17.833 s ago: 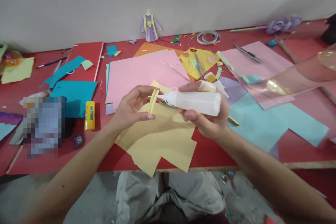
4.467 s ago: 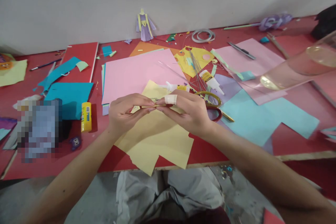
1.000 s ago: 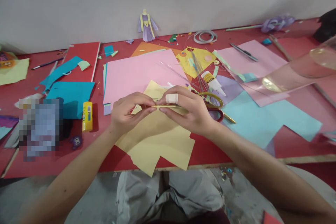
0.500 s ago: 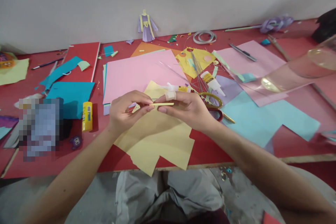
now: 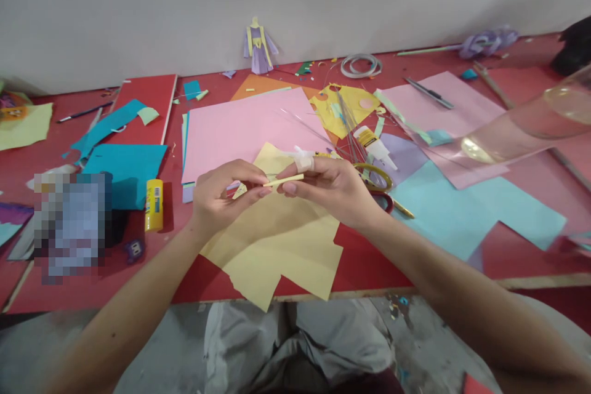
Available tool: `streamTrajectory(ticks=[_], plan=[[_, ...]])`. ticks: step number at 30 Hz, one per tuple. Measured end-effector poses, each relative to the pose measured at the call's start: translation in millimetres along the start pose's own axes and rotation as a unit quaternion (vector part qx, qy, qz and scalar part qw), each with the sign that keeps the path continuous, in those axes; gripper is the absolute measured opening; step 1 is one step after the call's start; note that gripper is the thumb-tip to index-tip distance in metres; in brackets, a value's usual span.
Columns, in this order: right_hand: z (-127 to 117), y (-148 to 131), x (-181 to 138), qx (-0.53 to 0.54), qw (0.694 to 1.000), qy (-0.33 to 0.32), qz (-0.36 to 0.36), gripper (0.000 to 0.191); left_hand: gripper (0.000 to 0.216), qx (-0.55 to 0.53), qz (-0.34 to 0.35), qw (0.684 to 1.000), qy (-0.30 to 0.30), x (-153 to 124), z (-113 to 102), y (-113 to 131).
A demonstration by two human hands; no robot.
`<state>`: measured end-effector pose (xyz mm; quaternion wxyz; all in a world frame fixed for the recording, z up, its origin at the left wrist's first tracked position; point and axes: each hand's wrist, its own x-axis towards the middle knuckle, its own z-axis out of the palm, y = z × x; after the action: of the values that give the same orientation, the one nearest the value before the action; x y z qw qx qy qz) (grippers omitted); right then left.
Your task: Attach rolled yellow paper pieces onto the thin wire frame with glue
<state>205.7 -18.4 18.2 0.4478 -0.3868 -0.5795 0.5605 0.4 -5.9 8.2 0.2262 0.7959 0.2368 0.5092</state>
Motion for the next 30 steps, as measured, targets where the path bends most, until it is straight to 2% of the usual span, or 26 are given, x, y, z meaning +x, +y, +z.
streamTrajectory(ticks=[10, 18, 24, 30], plan=[[0.4, 0.4, -0.6, -0.012, 1.0, 0.0, 0.012, 0.011, 0.022, -0.036, -0.086, 0.995, -0.027, -2.9, 3.5, 0.7], [1.1, 4.0, 0.0, -0.029, 0.999, 0.004, -0.015, 0.014, 0.01, 0.018, -0.036, 0.999, -0.031, -2.5, 3.2, -0.9], [-1.3, 8.5, -1.0, -0.015, 1.0, 0.012, -0.009, 0.021, 0.008, 0.012, -0.027, 1.0, -0.008, -2.8, 3.3, -1.9], [0.5, 3.7, -2.0, -0.067, 0.997, 0.033, -0.026, 0.016, 0.008, 0.016, -0.028, 0.999, -0.004, -2.3, 2.7, -0.9]])
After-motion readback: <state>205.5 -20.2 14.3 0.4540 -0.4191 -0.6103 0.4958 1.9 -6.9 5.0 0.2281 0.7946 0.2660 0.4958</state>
